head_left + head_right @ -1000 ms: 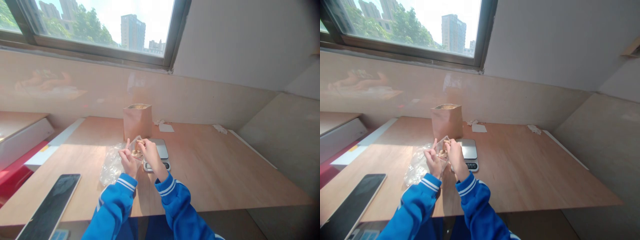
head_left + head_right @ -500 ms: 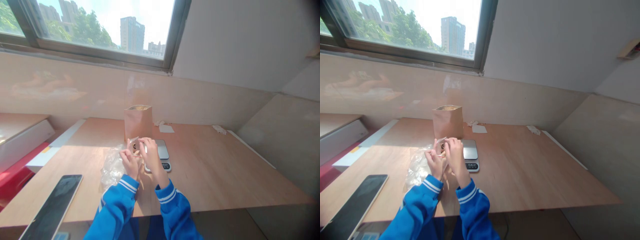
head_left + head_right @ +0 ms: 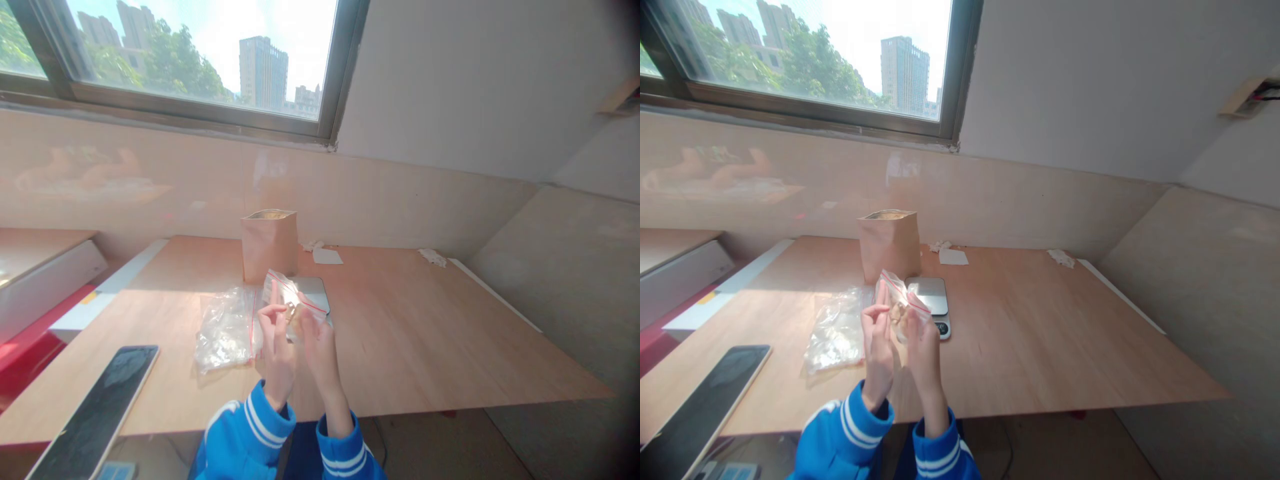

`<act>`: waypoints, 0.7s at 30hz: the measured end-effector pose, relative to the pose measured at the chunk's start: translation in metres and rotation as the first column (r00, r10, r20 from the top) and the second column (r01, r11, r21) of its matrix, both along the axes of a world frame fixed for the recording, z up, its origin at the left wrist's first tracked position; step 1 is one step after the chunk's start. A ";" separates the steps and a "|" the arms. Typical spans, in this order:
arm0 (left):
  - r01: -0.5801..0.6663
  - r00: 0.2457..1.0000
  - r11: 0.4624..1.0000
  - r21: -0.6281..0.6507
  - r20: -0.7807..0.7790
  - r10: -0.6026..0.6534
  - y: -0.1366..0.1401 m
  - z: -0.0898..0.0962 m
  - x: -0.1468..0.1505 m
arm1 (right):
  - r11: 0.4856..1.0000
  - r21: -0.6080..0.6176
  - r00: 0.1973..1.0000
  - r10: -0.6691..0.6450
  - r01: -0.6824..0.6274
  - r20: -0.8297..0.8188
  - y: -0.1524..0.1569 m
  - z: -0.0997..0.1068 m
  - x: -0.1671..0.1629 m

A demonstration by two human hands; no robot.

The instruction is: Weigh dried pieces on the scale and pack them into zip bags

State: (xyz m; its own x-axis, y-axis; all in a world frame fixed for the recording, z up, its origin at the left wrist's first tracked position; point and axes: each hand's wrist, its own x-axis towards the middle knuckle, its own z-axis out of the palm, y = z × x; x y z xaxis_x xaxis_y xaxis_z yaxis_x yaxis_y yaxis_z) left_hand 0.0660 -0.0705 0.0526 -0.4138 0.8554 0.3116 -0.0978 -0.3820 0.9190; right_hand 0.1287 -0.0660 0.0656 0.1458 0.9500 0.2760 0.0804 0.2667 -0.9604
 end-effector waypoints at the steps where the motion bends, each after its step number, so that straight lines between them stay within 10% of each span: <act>1: -0.002 1.000 1.000 0.022 0.003 0.002 -0.003 -0.002 0.001 | 1.000 -0.016 1.000 -0.002 0.002 -0.004 -0.002 0.000 0.007; 6: -0.140 0.990 0.990 -0.029 -0.018 0.140 0.005 -0.019 -0.011 | 0.995 -0.077 0.993 -0.064 0.056 -0.104 -0.012 -0.013 0.044; 12: 0.234 0.972 0.954 -0.187 0.018 -0.234 0.015 -0.021 -0.030 | 0.997 -0.071 0.987 -0.027 0.016 -0.157 -0.011 -0.026 0.063; 21: 0.226 0.973 0.957 -0.181 0.079 -0.215 0.014 -0.034 -0.030 | 0.990 0.009 0.976 -0.139 0.139 0.168 0.001 -0.063 0.079</act>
State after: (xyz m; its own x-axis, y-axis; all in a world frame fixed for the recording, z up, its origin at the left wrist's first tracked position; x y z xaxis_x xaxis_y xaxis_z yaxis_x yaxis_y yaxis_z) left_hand 0.0364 -0.0565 0.0183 -0.2211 0.9682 0.1175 -0.2153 -0.1659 0.9624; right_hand 0.2075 -0.0654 0.0026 0.2284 0.9245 0.3052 0.2762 0.2390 -0.9309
